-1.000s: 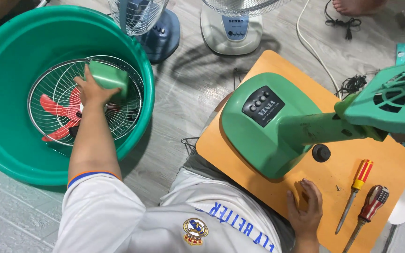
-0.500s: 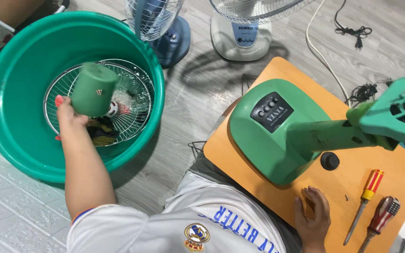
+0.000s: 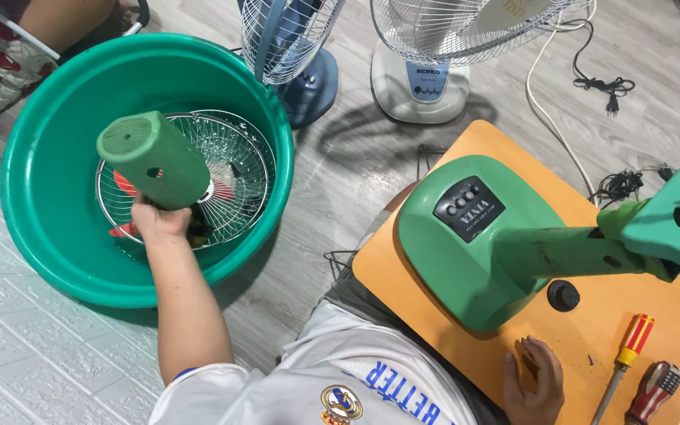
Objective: Disassembling and reassembling a green electric fan using a screwdriver.
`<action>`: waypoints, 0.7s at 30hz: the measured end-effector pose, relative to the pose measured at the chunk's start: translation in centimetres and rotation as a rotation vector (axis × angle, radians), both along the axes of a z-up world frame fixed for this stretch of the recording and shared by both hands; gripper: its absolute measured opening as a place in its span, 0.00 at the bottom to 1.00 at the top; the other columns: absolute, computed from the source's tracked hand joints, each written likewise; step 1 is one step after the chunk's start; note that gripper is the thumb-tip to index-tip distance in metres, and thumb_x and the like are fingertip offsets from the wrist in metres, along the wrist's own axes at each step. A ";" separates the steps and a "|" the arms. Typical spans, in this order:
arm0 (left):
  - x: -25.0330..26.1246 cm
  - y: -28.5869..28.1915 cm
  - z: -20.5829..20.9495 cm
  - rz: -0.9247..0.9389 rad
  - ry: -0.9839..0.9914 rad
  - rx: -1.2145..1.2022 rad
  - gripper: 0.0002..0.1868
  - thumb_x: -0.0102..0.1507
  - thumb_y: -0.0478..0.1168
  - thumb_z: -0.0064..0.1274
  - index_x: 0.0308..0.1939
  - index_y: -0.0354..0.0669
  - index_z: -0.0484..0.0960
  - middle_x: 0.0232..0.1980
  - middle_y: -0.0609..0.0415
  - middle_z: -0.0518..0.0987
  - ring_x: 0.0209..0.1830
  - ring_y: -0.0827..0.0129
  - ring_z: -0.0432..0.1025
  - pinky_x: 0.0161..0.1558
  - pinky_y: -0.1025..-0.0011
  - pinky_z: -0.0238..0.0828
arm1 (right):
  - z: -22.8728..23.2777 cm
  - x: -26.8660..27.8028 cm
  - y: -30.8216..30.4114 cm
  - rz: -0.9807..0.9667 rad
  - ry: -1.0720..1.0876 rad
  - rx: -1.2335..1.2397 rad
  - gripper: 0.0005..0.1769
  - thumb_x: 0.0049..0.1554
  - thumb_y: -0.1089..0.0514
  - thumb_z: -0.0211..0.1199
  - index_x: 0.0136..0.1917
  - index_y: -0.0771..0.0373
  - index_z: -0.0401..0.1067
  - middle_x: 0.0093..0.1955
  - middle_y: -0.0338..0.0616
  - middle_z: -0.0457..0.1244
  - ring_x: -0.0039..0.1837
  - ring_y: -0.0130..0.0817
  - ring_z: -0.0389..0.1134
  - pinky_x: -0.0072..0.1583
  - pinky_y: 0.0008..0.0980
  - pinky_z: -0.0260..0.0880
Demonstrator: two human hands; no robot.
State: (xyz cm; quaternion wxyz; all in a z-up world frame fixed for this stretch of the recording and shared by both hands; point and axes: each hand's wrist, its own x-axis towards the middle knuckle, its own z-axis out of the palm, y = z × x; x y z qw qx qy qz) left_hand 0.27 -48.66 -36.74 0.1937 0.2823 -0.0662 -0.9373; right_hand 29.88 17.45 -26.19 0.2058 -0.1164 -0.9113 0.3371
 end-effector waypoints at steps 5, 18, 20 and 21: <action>0.8 1.7 5.3 0.006 -0.102 -0.332 0.24 0.72 0.48 0.35 0.67 0.44 0.77 0.63 0.47 0.83 0.57 0.59 0.82 0.54 0.57 0.85 | 0.2 -0.1 -0.6 -0.038 -0.025 -0.013 0.23 0.55 0.73 0.68 0.63 0.77 0.68 0.65 0.62 0.64 0.61 0.48 0.70 0.62 0.40 0.73; 5.0 -2.8 12.1 0.402 -0.603 -1.975 0.16 0.81 0.42 0.47 0.50 0.27 0.76 0.43 0.40 0.80 0.39 0.60 0.76 0.43 0.61 0.76 | 0.7 -0.4 -1.6 -0.050 0.027 0.120 0.19 0.56 0.72 0.69 0.60 0.75 0.71 0.69 0.62 0.62 0.65 0.52 0.68 0.59 0.42 0.74; 5.3 -0.8 16.6 0.059 -0.142 -0.688 0.34 0.59 0.57 0.54 0.56 0.30 0.78 0.57 0.42 0.86 0.48 0.62 0.85 0.50 0.65 0.90 | 0.8 -0.5 -1.5 -0.009 0.065 0.213 0.20 0.54 0.71 0.71 0.60 0.72 0.72 0.67 0.62 0.64 0.65 0.52 0.68 0.62 0.44 0.71; 5.5 -0.8 16.7 0.060 -0.139 -0.690 0.34 0.59 0.57 0.54 0.56 0.30 0.78 0.57 0.42 0.86 0.48 0.62 0.85 0.50 0.65 0.90 | 1.4 -1.0 -2.1 -0.009 0.068 0.211 0.20 0.54 0.71 0.71 0.60 0.72 0.72 0.67 0.62 0.64 0.65 0.52 0.68 0.62 0.44 0.71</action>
